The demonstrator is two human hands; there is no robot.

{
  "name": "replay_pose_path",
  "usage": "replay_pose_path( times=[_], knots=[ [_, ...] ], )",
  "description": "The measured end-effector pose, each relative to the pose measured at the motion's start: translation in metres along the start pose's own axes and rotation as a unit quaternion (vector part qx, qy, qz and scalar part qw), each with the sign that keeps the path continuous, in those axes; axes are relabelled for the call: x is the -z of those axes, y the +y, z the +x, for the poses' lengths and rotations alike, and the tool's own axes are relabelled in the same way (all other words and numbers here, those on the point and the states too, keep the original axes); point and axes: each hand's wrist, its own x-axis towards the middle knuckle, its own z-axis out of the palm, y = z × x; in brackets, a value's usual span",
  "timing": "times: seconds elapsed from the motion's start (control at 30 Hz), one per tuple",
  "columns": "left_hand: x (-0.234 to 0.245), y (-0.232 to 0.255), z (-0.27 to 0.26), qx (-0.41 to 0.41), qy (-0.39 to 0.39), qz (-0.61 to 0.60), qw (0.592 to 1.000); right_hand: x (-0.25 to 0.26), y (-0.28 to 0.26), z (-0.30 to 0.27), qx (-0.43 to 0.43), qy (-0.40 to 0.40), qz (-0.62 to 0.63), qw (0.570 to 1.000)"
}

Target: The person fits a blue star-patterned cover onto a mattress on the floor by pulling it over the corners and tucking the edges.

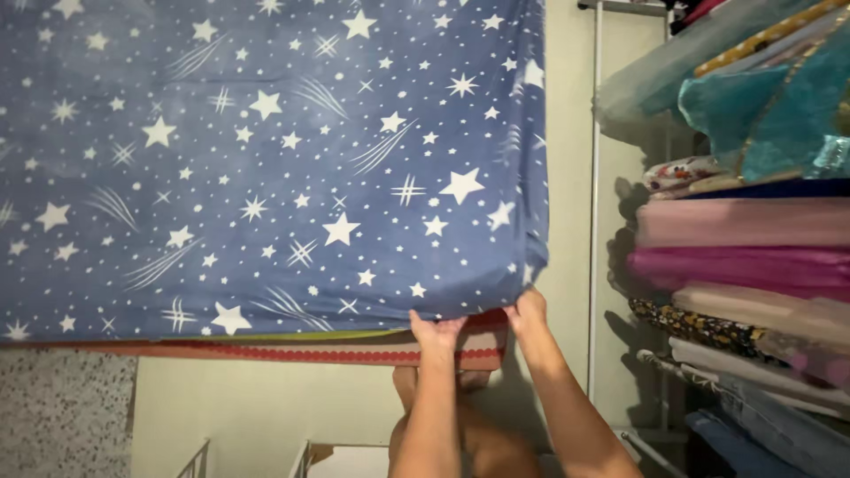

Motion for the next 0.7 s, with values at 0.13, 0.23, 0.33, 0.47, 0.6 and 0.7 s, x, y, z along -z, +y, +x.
replay_pose_path(
  times=[0.13,0.23,0.33,0.47,0.6,0.7],
  knots=[
    [0.043,0.017,0.03,0.038,0.098,0.182,0.978,0.035,0.007,0.004,-0.091,0.128,-0.055,0.986],
    [0.052,0.046,0.028,-0.036,0.099,0.269,0.957,0.051,0.022,-0.002,-0.146,0.166,-0.132,0.966],
    [0.048,0.081,0.019,-0.08,0.09,0.291,0.949,0.039,0.036,-0.008,-0.156,0.114,-0.143,0.971],
    [0.053,0.121,-0.007,-0.126,0.12,0.274,0.946,-0.016,0.053,-0.023,-0.139,-0.038,-0.197,0.97],
    [0.062,0.158,-0.027,-0.158,0.111,0.201,0.96,-0.081,0.08,-0.042,-0.158,-0.136,-0.292,0.933],
    [0.077,0.184,-0.042,-0.19,0.086,0.164,0.964,-0.109,0.106,-0.06,-0.176,-0.225,-0.375,0.882]
  ],
)
